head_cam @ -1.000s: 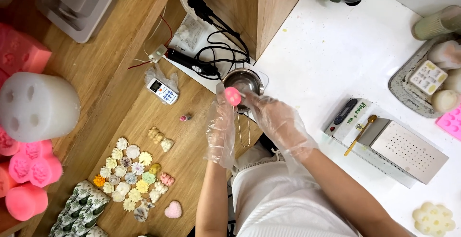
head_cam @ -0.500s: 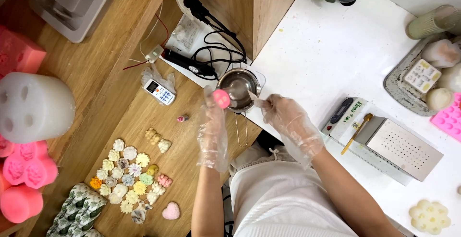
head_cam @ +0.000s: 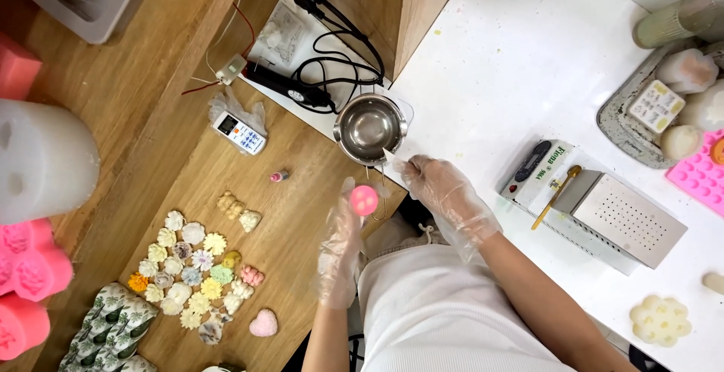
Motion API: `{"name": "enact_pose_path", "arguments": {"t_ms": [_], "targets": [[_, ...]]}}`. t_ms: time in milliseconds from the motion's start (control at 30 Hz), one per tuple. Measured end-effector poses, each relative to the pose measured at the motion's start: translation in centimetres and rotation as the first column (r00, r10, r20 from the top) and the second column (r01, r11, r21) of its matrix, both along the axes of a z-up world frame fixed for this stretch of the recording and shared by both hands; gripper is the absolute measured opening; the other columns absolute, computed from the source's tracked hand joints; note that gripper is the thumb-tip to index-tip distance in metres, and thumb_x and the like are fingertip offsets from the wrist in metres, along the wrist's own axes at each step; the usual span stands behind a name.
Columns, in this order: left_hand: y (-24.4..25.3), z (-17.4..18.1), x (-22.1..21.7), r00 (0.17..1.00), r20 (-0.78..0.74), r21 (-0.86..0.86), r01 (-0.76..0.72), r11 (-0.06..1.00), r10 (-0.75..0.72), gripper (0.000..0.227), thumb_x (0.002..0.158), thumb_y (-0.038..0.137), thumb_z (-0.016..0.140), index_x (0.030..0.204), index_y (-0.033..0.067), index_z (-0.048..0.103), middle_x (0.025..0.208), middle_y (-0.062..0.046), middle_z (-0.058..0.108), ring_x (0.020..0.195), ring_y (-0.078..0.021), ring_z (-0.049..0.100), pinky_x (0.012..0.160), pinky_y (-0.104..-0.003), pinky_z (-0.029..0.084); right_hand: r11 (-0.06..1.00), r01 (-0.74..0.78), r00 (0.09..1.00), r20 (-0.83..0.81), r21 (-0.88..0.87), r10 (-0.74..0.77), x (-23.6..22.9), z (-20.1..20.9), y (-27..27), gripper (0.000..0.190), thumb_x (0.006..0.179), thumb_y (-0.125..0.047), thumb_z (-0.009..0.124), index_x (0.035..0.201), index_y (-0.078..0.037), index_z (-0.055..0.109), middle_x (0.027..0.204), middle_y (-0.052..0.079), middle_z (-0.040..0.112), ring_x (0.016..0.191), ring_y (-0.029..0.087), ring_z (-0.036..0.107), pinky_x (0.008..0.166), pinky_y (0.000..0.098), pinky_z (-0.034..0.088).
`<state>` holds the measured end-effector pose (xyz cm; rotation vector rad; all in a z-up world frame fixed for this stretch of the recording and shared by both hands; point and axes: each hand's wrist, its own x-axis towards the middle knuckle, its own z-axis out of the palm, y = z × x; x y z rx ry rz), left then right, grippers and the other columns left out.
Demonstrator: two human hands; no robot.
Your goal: Removing shaped wax pieces from silicone molds and cleaning them at a workbench.
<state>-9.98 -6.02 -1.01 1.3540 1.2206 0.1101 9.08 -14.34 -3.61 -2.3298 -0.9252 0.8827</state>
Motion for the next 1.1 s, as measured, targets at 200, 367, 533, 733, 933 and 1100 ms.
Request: {"name": "enact_pose_path", "arguments": {"t_ms": [200, 367, 533, 733, 933, 1100], "targets": [[-0.2, -0.3, 2.2, 0.988, -0.126, -0.19, -0.118, 0.975, 0.095, 0.058, 0.102, 0.048, 0.04, 0.154, 0.0251, 0.046, 0.148, -0.006, 0.056, 0.13, -0.0199, 0.056, 0.107, -0.034, 0.042, 1.0, 0.0, 1.0, 0.027, -0.009, 0.0, -0.3, -0.4, -0.3, 0.041, 0.101, -0.039, 0.052, 0.104, -0.003, 0.071, 0.086, 0.027, 0.07, 0.086, 0.046, 0.069, 0.076, 0.0536, 0.053], [-0.6, -4.1, 1.0, 0.989, 0.149, -0.01, -0.019, 1.0, 0.021, 0.06, 0.103, 0.046, 0.044, 0.154, 0.0151, 0.043, 0.152, -0.009, 0.052, 0.136, -0.0197, 0.053, 0.108, -0.034, 0.046, 0.997, -0.019, 0.999, -0.033, -0.072, 0.017, 0.1, 1.3, -1.1, 0.042, 0.103, -0.041, 0.052, 0.104, -0.003, 0.071, 0.086, 0.026, 0.07, 0.088, 0.046, 0.067, 0.079, 0.0524, 0.053], [-0.2, -3.9, 1.4, 0.993, 0.118, -0.01, 0.0, 1.0, 0.002, 0.056, 0.103, 0.047, 0.043, 0.147, 0.0137, 0.047, 0.141, -0.009, 0.051, 0.127, -0.0202, 0.053, 0.102, -0.034, 0.046, 0.997, -0.033, 0.999, 0.001, -0.063, 0.033, 0.0, 1.2, -2.3, 0.04, 0.1, -0.04, 0.053, 0.104, -0.004, 0.072, 0.087, 0.024, 0.072, 0.086, 0.044, 0.069, 0.078, 0.0509, 0.054], [0.4, -4.9, 1.7, 0.996, 0.073, -0.007, 0.046, 0.999, -0.045, 0.052, 0.104, 0.048, 0.041, 0.138, 0.0117, 0.053, 0.124, -0.009, 0.051, 0.112, -0.0209, 0.052, 0.093, -0.036, 0.045, 0.986, -0.023, 0.998, -0.054, -0.166, 0.015, -0.1, 2.8, -1.9, 0.035, 0.102, -0.039, 0.053, 0.113, -0.009, 0.068, 0.08, 0.019, 0.074, 0.075, 0.035, 0.075, 0.07, 0.0449, 0.06], [1.0, -5.9, 2.0, 0.993, 0.036, -0.002, 0.109, 0.994, -0.108, 0.051, 0.105, 0.05, 0.039, 0.129, 0.0097, 0.059, 0.106, -0.009, 0.051, 0.098, -0.0217, 0.051, 0.084, -0.037, 0.044, 0.998, 0.047, 0.997, 0.053, 0.033, -0.049, -1.2, 1.1, -0.4, 0.025, 0.097, -0.031, 0.061, 0.108, -0.01, 0.07, 0.088, 0.014, 0.076, 0.075, 0.035, 0.074, 0.068, 0.0455, 0.06], [1.4, -6.2, 2.0, 0.99, 0.009, 0.002, 0.14, 0.99, -0.14, 0.053, 0.105, 0.051, 0.037, 0.121, 0.008, 0.064, 0.092, -0.01, 0.051, 0.087, -0.0223, 0.05, 0.077, -0.038, 0.044, 0.992, 0.056, 0.989, 0.133, 0.114, -0.071, -1.6, -2.1, -1.8, 0.021, 0.093, -0.026, 0.064, 0.104, -0.01, 0.073, 0.087, 0.014, 0.076, 0.074, 0.035, 0.073, 0.067, 0.0455, 0.059]]}}
